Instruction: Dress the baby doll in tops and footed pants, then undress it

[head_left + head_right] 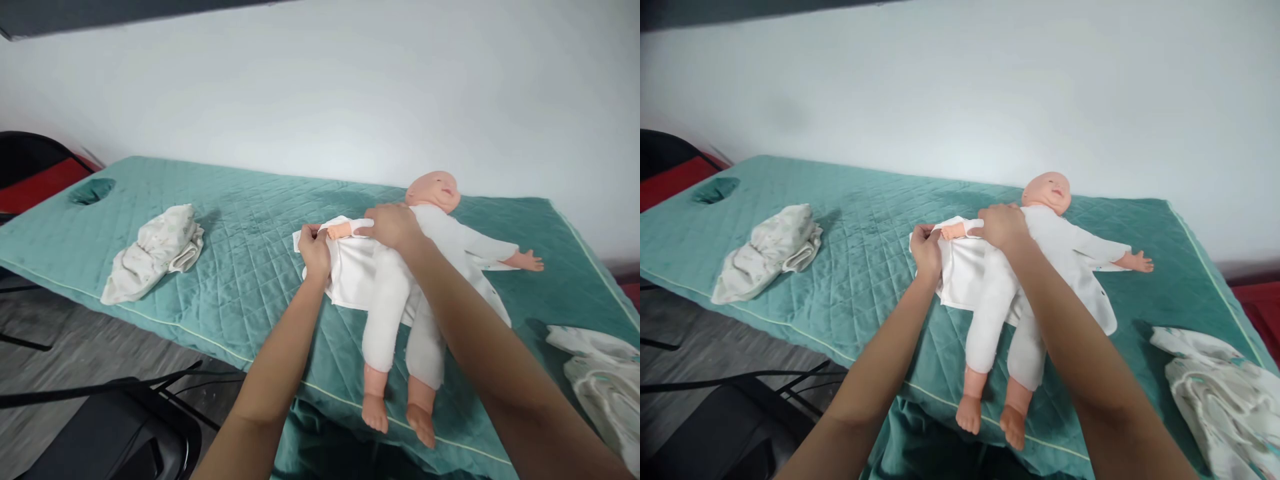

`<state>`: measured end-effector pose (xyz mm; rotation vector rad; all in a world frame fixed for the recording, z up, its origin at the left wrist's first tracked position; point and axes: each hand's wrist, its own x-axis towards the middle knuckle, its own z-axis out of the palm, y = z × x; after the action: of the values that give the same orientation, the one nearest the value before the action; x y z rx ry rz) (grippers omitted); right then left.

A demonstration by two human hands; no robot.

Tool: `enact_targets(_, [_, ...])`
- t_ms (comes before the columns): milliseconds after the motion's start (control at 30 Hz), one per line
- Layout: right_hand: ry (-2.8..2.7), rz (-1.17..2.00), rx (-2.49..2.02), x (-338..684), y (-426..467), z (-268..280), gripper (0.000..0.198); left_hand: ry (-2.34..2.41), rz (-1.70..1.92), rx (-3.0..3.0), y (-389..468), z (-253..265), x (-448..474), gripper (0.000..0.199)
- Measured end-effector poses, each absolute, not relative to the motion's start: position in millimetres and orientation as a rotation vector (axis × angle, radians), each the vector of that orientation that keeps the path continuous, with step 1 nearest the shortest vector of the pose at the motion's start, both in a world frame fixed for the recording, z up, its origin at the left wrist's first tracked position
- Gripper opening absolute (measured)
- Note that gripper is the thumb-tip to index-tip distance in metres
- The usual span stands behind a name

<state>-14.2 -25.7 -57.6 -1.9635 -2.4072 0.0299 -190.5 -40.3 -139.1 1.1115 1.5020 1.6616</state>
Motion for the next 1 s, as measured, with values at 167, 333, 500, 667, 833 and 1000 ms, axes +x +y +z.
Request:
enact_targets(167, [-2.442,-0.049,-1.967,-15.5,-26.2,-61.7,0.046,1.573,1.546,1.385,-41.7,-140.8,-189.6,0.005])
enact_targets(333, [-2.479,-0.154,-1.901,-20.3,-25.8,-68.5,0.047,1.548,1.276,1.860,-42.1,-144.4,-186.6,0.007])
enact_targets(500, [-2.498,-0.198,-1.879,-27.0,-24.2,-74.4,0.036,1.332,1.084,2.201,-43.7,-144.7,-182.7,0.012])
enact_targets(667, [-2.467,-0.212,-1.819,-27.5,-23.2,-79.2,0.043,1.799,1.224,2.047,-45.3,-140.0,-183.5,0.029])
enact_targets(833, [-2.469,-0.147,-1.815,-22.8,-26.9,-67.6,0.043,2.216,1.008,1.962,-56.3,-135.0,-181.8,0.026])
enact_targets(1000, [-2.214,0.004,-1.673,25.7,-52.9,-54.8,0.039,2.296,0.775,2.015,-66.6,-133.7,-178.6,0.037])
